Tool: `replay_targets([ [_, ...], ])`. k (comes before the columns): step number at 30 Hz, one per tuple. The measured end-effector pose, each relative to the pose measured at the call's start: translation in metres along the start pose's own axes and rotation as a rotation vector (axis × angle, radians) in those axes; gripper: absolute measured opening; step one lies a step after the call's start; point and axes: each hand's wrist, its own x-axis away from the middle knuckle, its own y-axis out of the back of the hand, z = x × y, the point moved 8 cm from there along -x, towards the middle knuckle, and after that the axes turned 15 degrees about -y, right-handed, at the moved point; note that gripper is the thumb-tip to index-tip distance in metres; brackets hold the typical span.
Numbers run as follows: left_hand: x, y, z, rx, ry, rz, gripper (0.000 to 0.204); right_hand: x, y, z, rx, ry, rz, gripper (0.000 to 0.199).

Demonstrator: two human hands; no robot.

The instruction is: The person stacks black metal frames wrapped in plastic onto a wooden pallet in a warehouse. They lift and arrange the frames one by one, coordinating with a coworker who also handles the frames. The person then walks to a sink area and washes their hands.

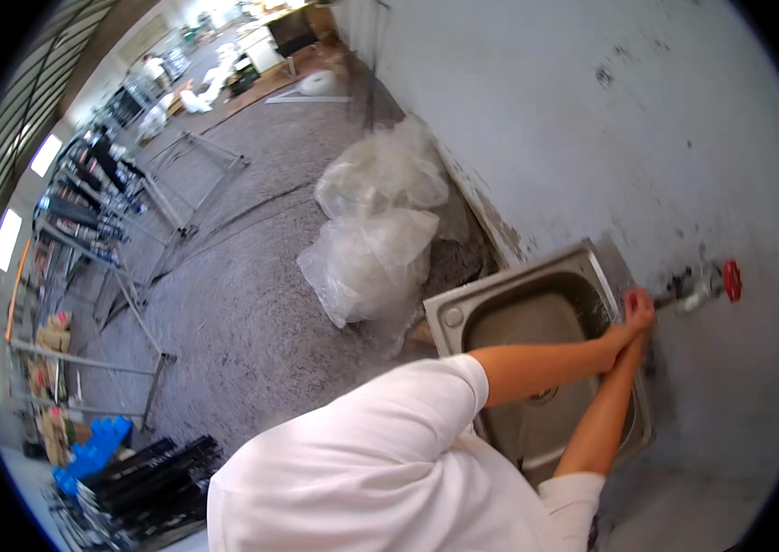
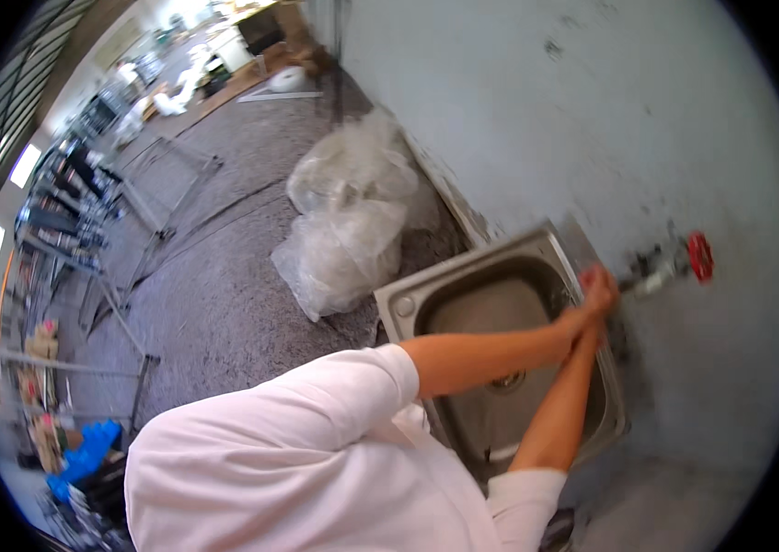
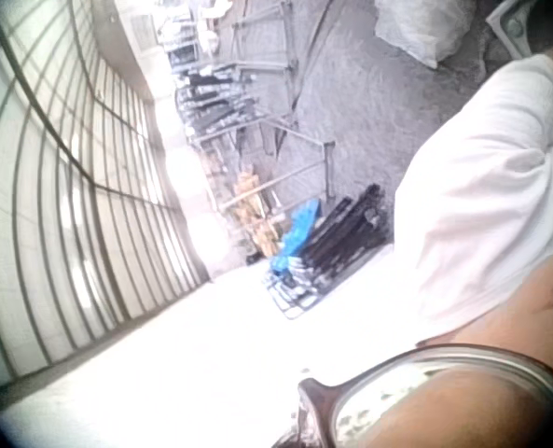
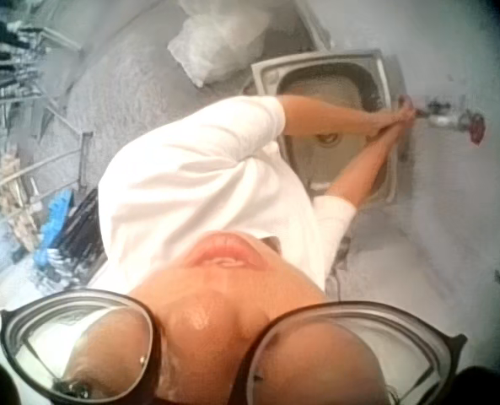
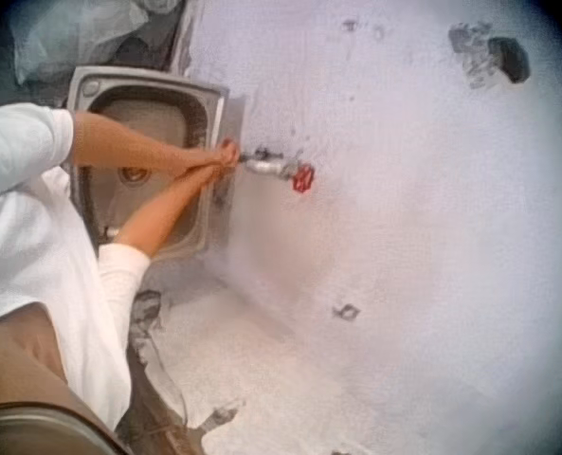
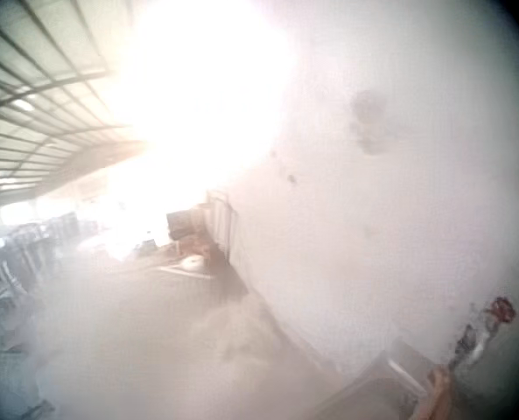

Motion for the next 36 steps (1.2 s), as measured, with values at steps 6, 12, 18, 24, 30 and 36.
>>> replay_targets([
  [6,-0.104,-0.031,0.02,-0.046,-0.16,0.882,0.028,0.064,-0.018,-0.004,-0.314,0.203,0.123,0.038],
  [12,-0.112,-0.014,0.059,-0.502,0.126,0.349,0.013,0.085,0.035,-0.005,0.851,0.816,-0.3,0.044],
  [18,-0.101,0.016,0.042,-0.942,-0.554,0.043,0.009,0.069,0.02,0.015,1.236,0.511,-0.375,0.035],
  [24,-0.073,0.02,0.048,-0.115,-0.466,0.382,0.015,0.039,0.014,-0.001,-0.26,-0.049,0.185,0.022],
  [30,-0.03,0.018,0.015,-1.054,-1.108,1.101,0.03,-0.033,0.065,-0.041,-0.444,-0.244,0.342,0.026],
  [36,-0.014,0.022,-0.053,-1.852,-1.567,1.483,0.029,0.027,0.024,-0.034,-0.009,-0.342,-0.119,0.028],
])
